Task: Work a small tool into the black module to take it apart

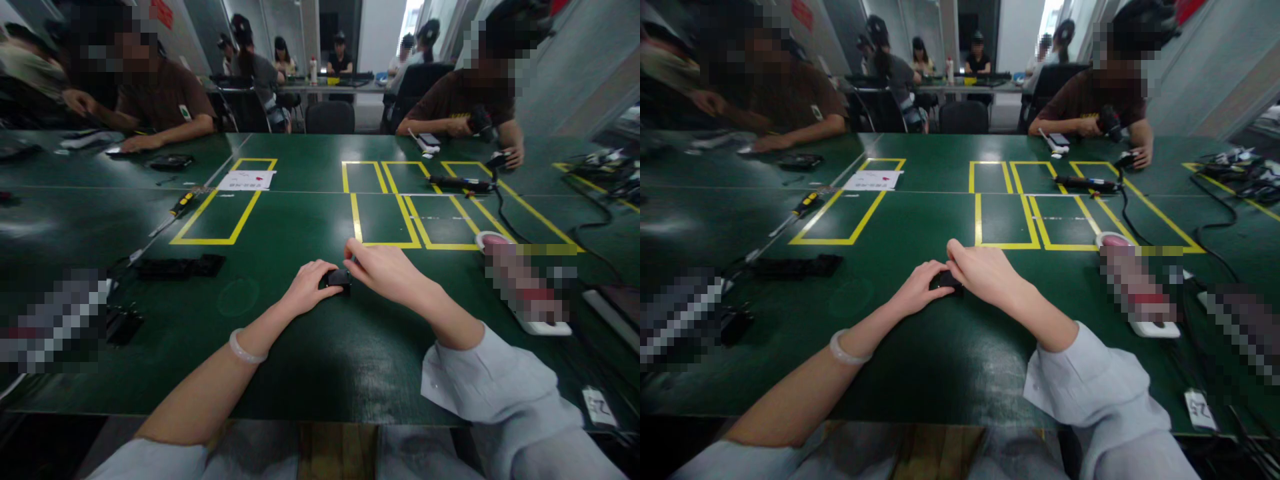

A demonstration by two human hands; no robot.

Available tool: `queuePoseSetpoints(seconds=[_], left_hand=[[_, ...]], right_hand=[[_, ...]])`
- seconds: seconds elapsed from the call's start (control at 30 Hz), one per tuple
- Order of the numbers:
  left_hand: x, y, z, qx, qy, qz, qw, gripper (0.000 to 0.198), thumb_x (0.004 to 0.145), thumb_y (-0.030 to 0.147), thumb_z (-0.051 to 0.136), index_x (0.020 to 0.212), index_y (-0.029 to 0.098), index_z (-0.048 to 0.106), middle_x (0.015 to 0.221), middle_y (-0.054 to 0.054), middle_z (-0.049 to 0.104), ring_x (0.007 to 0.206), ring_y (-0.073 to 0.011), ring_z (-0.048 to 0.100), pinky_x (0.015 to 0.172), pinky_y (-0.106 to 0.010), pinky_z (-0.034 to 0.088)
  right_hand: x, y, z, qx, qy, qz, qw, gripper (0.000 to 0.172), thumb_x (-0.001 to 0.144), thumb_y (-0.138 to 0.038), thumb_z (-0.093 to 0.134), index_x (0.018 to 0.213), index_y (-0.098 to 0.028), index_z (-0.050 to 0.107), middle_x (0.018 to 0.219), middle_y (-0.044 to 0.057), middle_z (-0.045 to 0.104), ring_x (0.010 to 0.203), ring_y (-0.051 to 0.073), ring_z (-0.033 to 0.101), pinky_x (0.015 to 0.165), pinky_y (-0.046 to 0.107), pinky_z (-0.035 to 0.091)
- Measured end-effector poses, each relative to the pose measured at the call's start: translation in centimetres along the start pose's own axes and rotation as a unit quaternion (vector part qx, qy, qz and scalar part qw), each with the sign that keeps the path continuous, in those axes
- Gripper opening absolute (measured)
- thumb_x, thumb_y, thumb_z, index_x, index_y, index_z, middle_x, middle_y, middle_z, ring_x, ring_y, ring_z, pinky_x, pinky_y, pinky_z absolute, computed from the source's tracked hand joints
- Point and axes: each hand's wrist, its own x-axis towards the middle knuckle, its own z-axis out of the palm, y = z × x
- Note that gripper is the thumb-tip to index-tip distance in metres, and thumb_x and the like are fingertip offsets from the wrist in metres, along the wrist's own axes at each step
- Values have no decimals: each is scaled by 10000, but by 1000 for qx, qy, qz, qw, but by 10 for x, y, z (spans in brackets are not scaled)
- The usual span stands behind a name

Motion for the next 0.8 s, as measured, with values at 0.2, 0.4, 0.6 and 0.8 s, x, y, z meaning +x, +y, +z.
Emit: queuePoseSetpoints(seconds=[0.2, 0.4, 0.6, 0.8], left_hand=[[0, 0, 0, -6, 1, 3, 1000, 384, 852, 494, 603, 1116, 218, 566, 1061, -46, 598, 993, -237, 545, 883, -369, 409], [-1, 0, 0, -3, 0, 5, 1000, 395, 857, 502, 595, 1129, 218, 562, 1062, -45, 595, 981, -232, 544, 863, -362, 407], [0, -1, 1, -5, 1, 2, 1000, 397, 856, 512, 591, 1124, 220, 563, 1042, -44, 592, 988, -237, 538, 879, -369, 404], [-1, 0, 0, -6, -4, 6, 1000, 394, 860, 510, 585, 1127, 221, 562, 1056, -47, 591, 982, -237, 537, 867, -367, 404]], right_hand=[[2, 2, 3, -28, -7, 5, 1000, 254, 983, -366, 336, 1023, -193, 518, 751, 35, 682, 654, 167, 620, 532, 257, 215], [0, 2, 2, -6, 5, 2, 1000, 204, 964, -273, 337, 1069, -187, 489, 790, 30, 689, 633, 149, 600, 528, 253, 219], [1, 2, 2, -10, -4, 4, 1000, 241, 978, -357, 345, 1039, -192, 510, 769, 33, 684, 633, 152, 598, 535, 252, 219], [1, 2, 3, -12, -4, -1, 1000, 221, 972, -295, 336, 1063, -187, 506, 791, 35, 686, 634, 144, 591, 539, 252, 226]])
